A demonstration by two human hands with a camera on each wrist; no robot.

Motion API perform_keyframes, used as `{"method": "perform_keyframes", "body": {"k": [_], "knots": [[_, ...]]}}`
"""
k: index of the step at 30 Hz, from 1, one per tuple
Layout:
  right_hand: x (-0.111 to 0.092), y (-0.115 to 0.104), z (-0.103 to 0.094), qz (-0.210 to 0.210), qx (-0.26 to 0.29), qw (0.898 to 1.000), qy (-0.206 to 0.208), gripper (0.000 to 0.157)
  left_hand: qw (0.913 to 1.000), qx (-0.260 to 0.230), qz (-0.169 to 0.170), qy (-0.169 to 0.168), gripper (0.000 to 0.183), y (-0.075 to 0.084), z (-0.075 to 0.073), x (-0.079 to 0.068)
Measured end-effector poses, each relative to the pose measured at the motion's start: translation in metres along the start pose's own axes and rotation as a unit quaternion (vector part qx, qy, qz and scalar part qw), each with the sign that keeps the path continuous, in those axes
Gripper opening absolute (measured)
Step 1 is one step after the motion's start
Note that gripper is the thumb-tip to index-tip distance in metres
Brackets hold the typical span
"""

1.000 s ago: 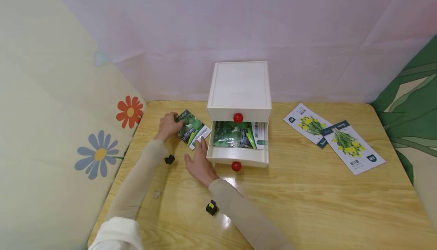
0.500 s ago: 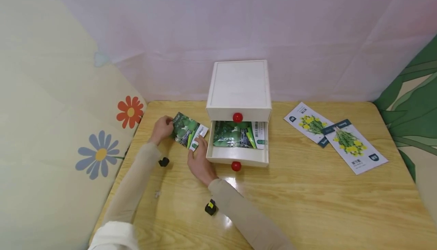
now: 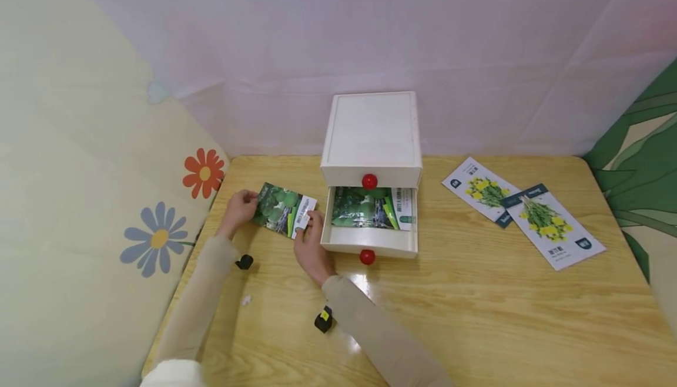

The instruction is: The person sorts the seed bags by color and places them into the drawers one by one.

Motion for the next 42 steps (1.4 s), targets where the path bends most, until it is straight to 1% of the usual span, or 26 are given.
{"method": "perform_keyframes", "body": {"k": [5, 11, 16, 20, 23, 27, 32, 37, 42], "knots": [[-0.001, 0.001, 0.002, -0.003, 0.021, 1.0, 0.011, 0.048, 0.9996, -0.016, -0.015, -0.018, 0.032, -0.006, -0.004, -0.009], [-0.001, 0.002, 0.002, -0.019, 0.033, 0.999, 0.007, 0.048, 0.9977, -0.052, -0.038, -0.021, 0.033, -0.017, -0.007, -0.019], [-0.003, 0.002, 0.001, -0.001, 0.027, 1.0, -0.008, 0.05, 0.9956, -0.075, -0.055, -0.011, 0.033, -0.026, -0.01, -0.027], [-0.004, 0.0, 0.002, 0.011, 0.027, 0.999, -0.021, 0.05, 0.9948, -0.086, -0.054, -0.004, 0.032, -0.03, -0.014, -0.036], [-0.005, -0.003, 0.001, 0.014, 0.02, 0.999, -0.028, 0.045, 0.9946, -0.091, -0.05, -0.004, 0.033, -0.033, -0.019, -0.044], [-0.01, -0.01, 0.0, 0.018, 0.016, 0.999, -0.043, 0.036, 0.9936, -0.098, -0.055, 0.0, 0.036, -0.036, -0.024, -0.054], [-0.014, -0.018, 0.0, 0.012, 0.045, 0.997, -0.063, 0.029, 0.9913, -0.118, -0.052, 0.024, 0.037, -0.035, -0.03, -0.064], [-0.018, -0.024, 0.001, 0.012, 0.076, 0.994, -0.073, 0.018, 0.9856, -0.157, -0.049, 0.04, 0.039, -0.036, -0.032, -0.07], [-0.022, -0.029, 0.001, 0.015, 0.084, 0.993, -0.083, 0.011, 0.9794, -0.191, -0.046, 0.047, 0.042, -0.036, -0.036, -0.076]]}}
Point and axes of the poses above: each hand's wrist, its own x-axis towards the middle knuckle, its own z-axis out of the palm, y = z × x, the point moved 1 cm from there along x, towards the middle knuckle, and after that the axes turned 1 degree about z, right-handed, at the moved point
